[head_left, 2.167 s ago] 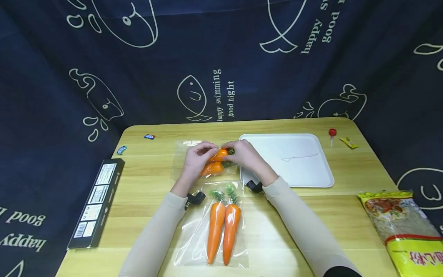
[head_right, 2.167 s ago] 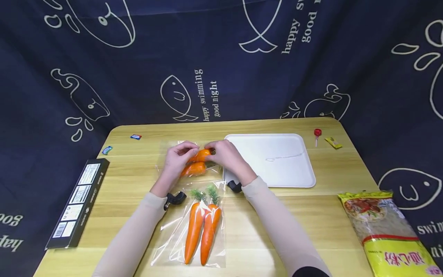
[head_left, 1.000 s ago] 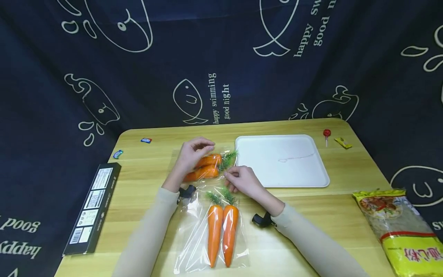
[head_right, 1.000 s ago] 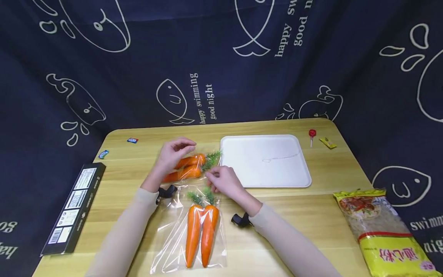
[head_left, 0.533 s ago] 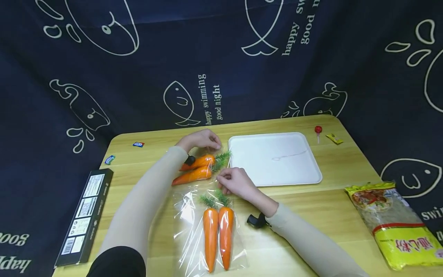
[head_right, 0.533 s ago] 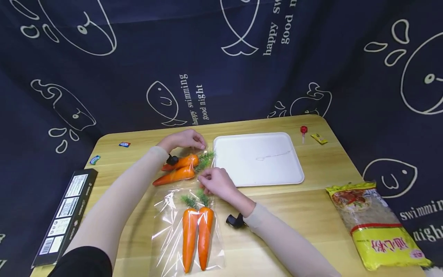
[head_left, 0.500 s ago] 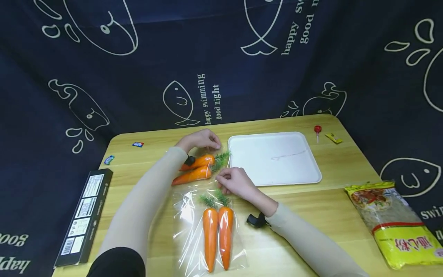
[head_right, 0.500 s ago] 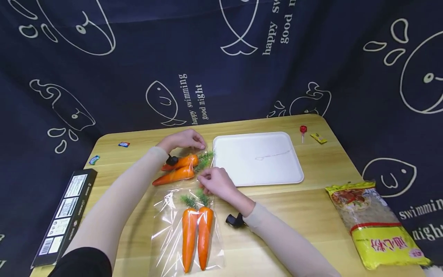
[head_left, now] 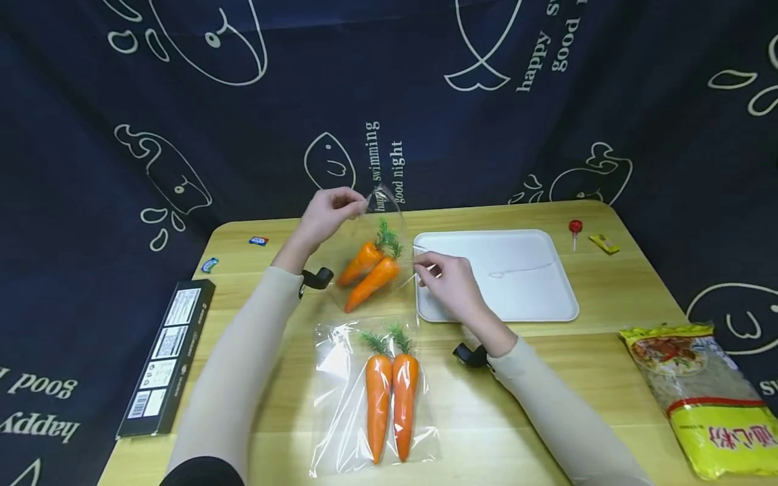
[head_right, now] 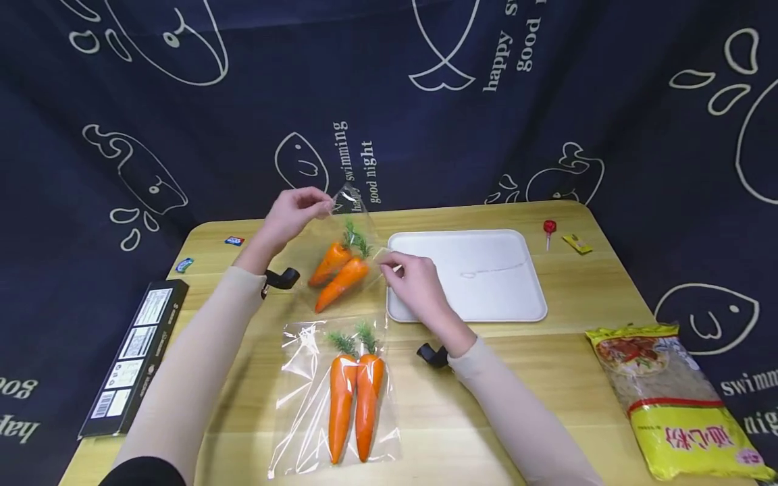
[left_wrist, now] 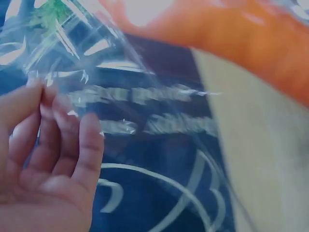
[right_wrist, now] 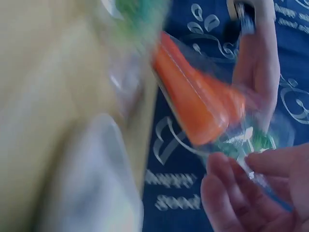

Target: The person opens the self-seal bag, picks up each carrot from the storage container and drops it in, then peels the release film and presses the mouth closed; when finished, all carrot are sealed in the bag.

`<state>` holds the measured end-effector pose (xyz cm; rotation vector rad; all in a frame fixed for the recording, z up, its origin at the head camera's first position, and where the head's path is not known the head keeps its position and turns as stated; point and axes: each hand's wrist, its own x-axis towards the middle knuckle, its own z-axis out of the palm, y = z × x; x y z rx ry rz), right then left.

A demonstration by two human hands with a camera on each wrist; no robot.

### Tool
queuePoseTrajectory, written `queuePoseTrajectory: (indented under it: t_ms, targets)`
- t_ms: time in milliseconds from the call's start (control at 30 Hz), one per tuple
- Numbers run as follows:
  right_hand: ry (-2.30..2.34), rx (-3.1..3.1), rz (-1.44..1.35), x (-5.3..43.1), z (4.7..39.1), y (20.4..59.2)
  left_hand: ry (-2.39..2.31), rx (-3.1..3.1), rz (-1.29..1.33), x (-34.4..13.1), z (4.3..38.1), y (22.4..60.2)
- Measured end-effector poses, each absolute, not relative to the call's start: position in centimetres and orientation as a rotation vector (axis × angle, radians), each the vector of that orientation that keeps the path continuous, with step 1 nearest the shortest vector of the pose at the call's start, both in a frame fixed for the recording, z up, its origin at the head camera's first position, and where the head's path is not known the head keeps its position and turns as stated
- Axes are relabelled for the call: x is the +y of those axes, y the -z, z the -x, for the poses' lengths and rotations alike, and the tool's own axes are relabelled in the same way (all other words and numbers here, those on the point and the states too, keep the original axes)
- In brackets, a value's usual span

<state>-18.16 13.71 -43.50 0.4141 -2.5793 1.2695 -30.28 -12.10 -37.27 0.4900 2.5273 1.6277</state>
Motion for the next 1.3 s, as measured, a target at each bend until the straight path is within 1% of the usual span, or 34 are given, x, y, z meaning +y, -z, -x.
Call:
queuePoseTrajectory:
  t_ms: [133,267,400,500,633,833,933,1033,1200,1300]
  targets:
    - [-1.208,-2.412,-0.506,15.3,18.3,41.5,-1.931,2.509,-0.46,-12.2,27.1,35.0]
    - [-1.184,-2.243,-0.56,16.9,18.1,39.1,-2.244,2.438,-0.496,-12.0,23.8,33.5]
    - [-1.235,-2.084,-0.605,18.2,17.6,37.2,-2.486,2.323,-0.586,-11.6,21.3,33.1]
    - [-1.289,-1.987,-0.639,18.8,17.4,36.4,-2.584,2.227,-0.65,-11.1,20.1,33.4]
    - [-1.522,-1.905,-0.619,18.9,17.8,36.7,-2.601,2.152,-0.662,-10.4,19.8,34.6]
    - [-1.919,-1.935,-0.412,19.1,18.9,38.4,-2.523,2.171,-0.54,-9.5,20.0,36.4]
    - [-1.996,-1.924,-0.352,19.2,19.2,39.0,-2.503,2.199,-0.512,-9.1,20.1,36.7]
    - [-2.044,-1.871,-0.359,19.3,19.2,39.0,-2.515,2.207,-0.503,-9.0,20.1,36.8]
    - [-2.151,-1.792,-0.39,19.6,18.5,37.9,-2.582,2.151,-0.518,-9.4,19.7,36.1]
    - [-2.147,-1.819,-0.364,19.8,18.0,37.1,-2.573,2.124,-0.528,-9.3,19.4,35.6]
